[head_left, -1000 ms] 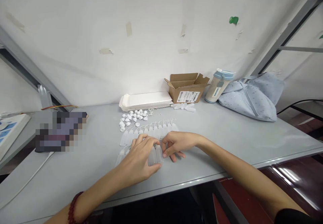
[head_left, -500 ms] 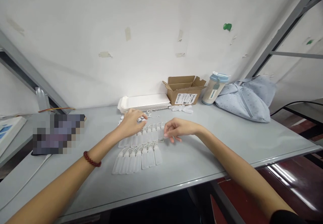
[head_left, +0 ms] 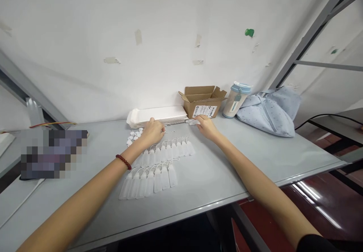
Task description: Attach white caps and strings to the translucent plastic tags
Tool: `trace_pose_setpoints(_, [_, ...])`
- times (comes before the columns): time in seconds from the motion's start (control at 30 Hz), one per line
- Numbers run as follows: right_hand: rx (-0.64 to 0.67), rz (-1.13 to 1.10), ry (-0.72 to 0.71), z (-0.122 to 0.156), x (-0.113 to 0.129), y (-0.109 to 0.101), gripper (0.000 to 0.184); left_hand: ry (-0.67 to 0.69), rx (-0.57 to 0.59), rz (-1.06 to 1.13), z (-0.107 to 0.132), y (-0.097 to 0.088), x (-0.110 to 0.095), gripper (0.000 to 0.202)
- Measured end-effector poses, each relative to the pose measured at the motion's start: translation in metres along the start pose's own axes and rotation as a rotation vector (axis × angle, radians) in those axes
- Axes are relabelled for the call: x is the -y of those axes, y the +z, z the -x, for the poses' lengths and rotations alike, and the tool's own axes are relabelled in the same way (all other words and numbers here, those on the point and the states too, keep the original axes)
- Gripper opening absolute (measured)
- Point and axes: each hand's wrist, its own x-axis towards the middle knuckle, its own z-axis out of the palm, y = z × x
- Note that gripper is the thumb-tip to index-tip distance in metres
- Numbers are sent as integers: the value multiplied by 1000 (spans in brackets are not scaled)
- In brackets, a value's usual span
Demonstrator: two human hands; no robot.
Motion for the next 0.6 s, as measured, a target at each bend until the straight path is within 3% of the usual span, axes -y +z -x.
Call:
trace_pose_setpoints(0.2, [12, 118, -28, 0, -5, 5, 39, -80, -82, 133, 3, -12, 1, 20])
trace_pose_setpoints(0.37, [18, 215, -82, 1, -2, 10, 37, -238, -162, 417, 6, -32, -1, 17])
trace_pose_setpoints(0.6, [9, 307, -123, 2, 3, 14, 32, -292, -252, 658, 16, -45, -7, 24])
